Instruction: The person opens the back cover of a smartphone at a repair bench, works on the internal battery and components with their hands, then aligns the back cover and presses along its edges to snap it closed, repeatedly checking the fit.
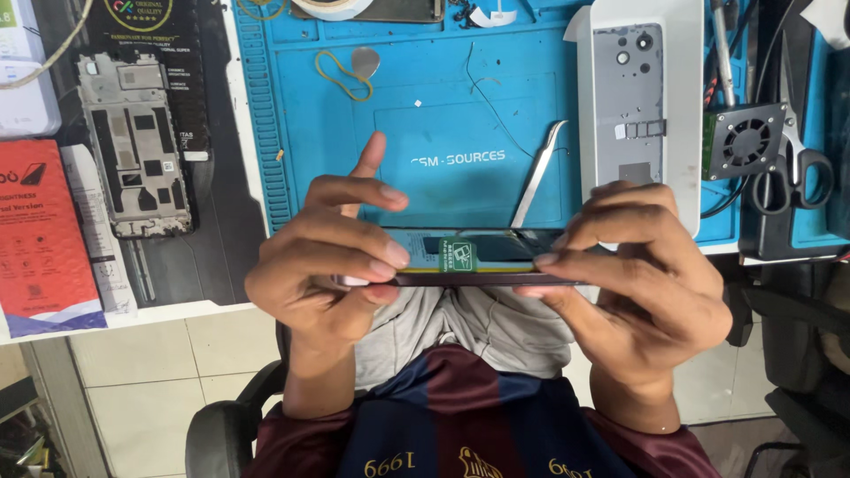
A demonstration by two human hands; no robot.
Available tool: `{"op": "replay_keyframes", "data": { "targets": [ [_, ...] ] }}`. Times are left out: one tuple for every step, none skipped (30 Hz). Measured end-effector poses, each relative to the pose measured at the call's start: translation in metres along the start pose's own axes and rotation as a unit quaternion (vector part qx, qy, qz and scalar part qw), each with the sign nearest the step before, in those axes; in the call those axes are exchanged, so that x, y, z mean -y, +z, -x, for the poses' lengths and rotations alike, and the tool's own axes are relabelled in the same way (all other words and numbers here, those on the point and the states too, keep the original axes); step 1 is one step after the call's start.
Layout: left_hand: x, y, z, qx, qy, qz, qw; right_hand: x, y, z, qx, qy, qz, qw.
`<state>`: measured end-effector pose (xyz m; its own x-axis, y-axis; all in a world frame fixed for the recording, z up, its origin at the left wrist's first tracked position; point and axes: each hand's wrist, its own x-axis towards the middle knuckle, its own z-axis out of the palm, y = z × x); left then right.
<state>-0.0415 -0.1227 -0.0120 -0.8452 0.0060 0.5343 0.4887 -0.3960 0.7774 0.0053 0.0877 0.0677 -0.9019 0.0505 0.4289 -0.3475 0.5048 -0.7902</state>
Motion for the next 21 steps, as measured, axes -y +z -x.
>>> {"op": "replay_keyframes", "data": {
  "targets": [
    [0.000, 0.000, -0.001, -0.005, -0.010, -0.003, 1.000, -0.003, 0.000, 0.000, 0.006, -0.011, -0.015, 1.000],
    [-0.002, 0.001, -0.003, -0.010, -0.020, -0.006, 1.000, -0.006, -0.001, 0.001, 0.012, -0.021, -0.022, 0.999],
    [-0.005, 0.000, -0.006, 0.002, -0.020, -0.042, 0.999, -0.008, -0.002, 0.000, 0.017, -0.032, -0.030, 0.999],
    [-0.009, -0.001, -0.011, 0.014, -0.021, -0.077, 0.997, -0.010, -0.003, -0.001, 0.022, -0.041, -0.030, 0.998],
    [-0.014, -0.001, -0.014, 0.025, -0.022, -0.112, 0.993, -0.011, -0.004, -0.001, 0.028, -0.047, -0.030, 0.998],
    [-0.021, 0.002, -0.015, 0.050, -0.003, -0.196, 0.979, -0.011, -0.005, -0.001, 0.034, -0.052, -0.030, 0.998],
    [-0.030, 0.007, -0.015, 0.075, 0.015, -0.279, 0.957, -0.010, -0.005, -0.001, 0.040, -0.053, -0.031, 0.997],
    [-0.038, 0.011, -0.014, 0.099, 0.032, -0.359, 0.928, -0.009, -0.004, -0.002, 0.046, -0.053, -0.032, 0.997],
    [-0.044, 0.016, -0.013, 0.128, 0.046, -0.384, 0.913, -0.008, -0.003, -0.001, 0.050, -0.047, -0.035, 0.997],
    [-0.048, 0.021, -0.011, 0.156, 0.060, -0.408, 0.898, -0.006, -0.002, -0.001, 0.055, -0.042, -0.039, 0.997],
    [-0.051, 0.024, -0.010, 0.183, 0.073, -0.432, 0.880, -0.005, -0.001, -0.002, 0.060, -0.037, -0.043, 0.997],
    [-0.053, 0.025, -0.010, 0.188, 0.058, -0.429, 0.882, -0.004, -0.001, -0.002, 0.064, -0.033, -0.048, 0.996],
    [-0.054, 0.025, -0.009, 0.194, 0.043, -0.426, 0.883, -0.003, -0.001, -0.003, 0.067, -0.030, -0.055, 0.996],
    [-0.054, 0.024, -0.009, 0.200, 0.030, -0.423, 0.883, -0.003, -0.001, -0.004, 0.064, -0.025, -0.064, 0.996],
    [-0.052, 0.023, -0.009, 0.192, 0.025, -0.413, 0.890, -0.003, -0.001, -0.004, 0.062, -0.021, -0.074, 0.995],
    [-0.049, 0.023, -0.009, 0.185, 0.021, -0.403, 0.896, -0.004, -0.001, -0.005, 0.055, -0.014, -0.087, 0.995],
    [-0.046, 0.022, -0.009, 0.177, 0.017, -0.394, 0.902, -0.005, -0.002, -0.006, 0.048, -0.008, -0.100, 0.994],
    [-0.043, 0.020, -0.010, 0.161, 0.017, -0.377, 0.912, -0.005, -0.003, -0.006, 0.029, 0.004, -0.118, 0.993],
    [-0.040, 0.020, -0.011, 0.144, 0.014, -0.360, 0.922, -0.004, -0.004, -0.005, 0.009, 0.017, -0.137, 0.990],
    [-0.039, 0.019, -0.011, 0.127, 0.012, -0.343, 0.931, -0.003, -0.005, -0.004, -0.002, 0.025, -0.147, 0.989],
    [-0.038, 0.019, -0.012, 0.125, 0.016, -0.342, 0.931, -0.003, -0.005, -0.003, -0.014, 0.033, -0.158, 0.987]
  ]
}}
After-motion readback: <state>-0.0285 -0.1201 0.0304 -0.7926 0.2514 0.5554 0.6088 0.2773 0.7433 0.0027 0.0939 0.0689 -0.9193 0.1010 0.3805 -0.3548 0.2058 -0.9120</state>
